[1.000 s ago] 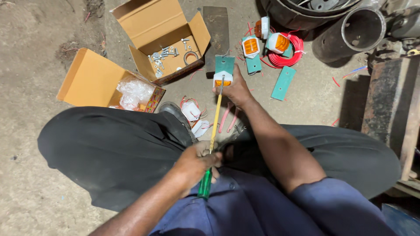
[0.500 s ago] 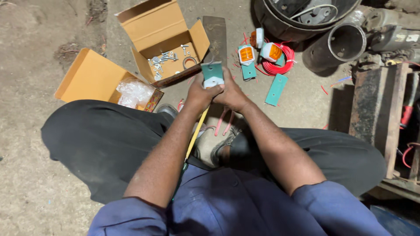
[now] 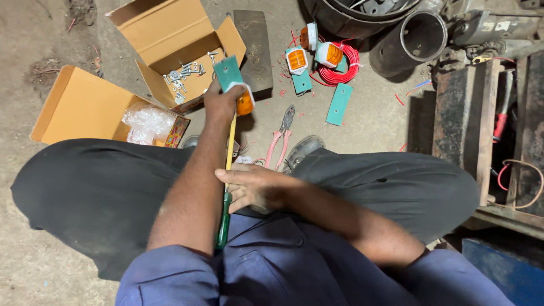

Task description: The person sits on the floor and assembles small orange electrical components onto green metal plates. They use a screwdriver to tighten screws and pliers to adjust parts, handling multiple units one at a time.

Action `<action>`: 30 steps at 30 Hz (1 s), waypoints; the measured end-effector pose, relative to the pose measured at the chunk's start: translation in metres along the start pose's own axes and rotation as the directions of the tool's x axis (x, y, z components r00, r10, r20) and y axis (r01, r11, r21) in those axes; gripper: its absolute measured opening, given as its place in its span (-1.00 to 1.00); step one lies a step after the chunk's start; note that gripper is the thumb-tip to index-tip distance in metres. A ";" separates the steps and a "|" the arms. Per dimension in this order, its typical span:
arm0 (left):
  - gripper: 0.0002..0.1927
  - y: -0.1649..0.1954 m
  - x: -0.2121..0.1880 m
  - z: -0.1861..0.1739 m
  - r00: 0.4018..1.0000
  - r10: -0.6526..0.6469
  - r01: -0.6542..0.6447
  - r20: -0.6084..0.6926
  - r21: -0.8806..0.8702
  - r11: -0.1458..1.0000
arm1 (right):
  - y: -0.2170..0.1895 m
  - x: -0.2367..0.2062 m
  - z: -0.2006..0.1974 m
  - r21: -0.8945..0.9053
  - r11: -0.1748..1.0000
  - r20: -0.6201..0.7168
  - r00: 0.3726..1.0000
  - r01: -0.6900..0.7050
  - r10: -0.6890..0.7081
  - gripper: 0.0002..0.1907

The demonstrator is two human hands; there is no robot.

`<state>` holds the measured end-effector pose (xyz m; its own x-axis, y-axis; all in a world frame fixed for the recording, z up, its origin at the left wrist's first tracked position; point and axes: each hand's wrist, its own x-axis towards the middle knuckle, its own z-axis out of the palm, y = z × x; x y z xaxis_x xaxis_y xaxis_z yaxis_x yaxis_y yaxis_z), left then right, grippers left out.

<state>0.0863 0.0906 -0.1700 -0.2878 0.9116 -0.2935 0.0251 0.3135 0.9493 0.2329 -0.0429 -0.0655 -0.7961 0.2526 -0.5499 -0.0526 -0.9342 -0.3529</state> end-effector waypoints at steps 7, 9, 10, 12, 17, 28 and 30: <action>-0.63 0.004 0.028 0.009 0.995 -0.089 0.096 0.038 -0.263 0.960 | -0.015 -0.040 0.006 0.019 0.986 -0.147 0.976 0.166 -0.161 -0.57; -0.62 0.003 0.030 0.008 0.986 -0.160 0.168 0.051 -0.306 0.937 | -0.026 -0.062 0.000 0.266 0.922 -0.182 0.954 0.281 -0.238 -0.59; -0.60 0.002 0.031 0.008 0.980 -0.192 0.201 0.059 -0.327 0.923 | -0.035 -0.073 -0.004 0.176 0.948 -0.340 0.920 0.264 -0.193 -0.58; -0.58 -0.003 0.031 0.011 0.987 -0.144 0.160 0.073 -0.358 0.920 | -0.044 -0.103 -0.007 -0.011 0.988 -0.524 0.840 0.154 -0.137 -0.55; -0.54 -0.019 0.019 0.029 0.939 -0.228 0.335 0.258 -0.529 0.780 | -0.039 -0.151 -0.011 -0.386 0.921 -0.663 0.708 -0.048 -0.241 -0.41; -0.15 -0.020 0.023 0.025 0.959 -0.101 0.033 0.264 0.251 0.967 | -0.011 -0.170 -0.027 -0.696 0.667 -0.710 0.399 -0.267 -0.581 -0.55; -0.20 -0.016 0.030 0.023 0.951 -0.054 -0.060 0.306 0.353 0.934 | -0.009 -0.171 -0.023 -0.756 0.552 -0.654 0.372 -0.353 -0.658 -0.58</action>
<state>0.0996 0.1196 -0.1962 0.0176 0.9309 -0.3649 0.3783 0.3316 0.8643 0.3835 -0.0716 0.0144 0.1329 0.8738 -0.4677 0.7078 -0.4140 -0.5724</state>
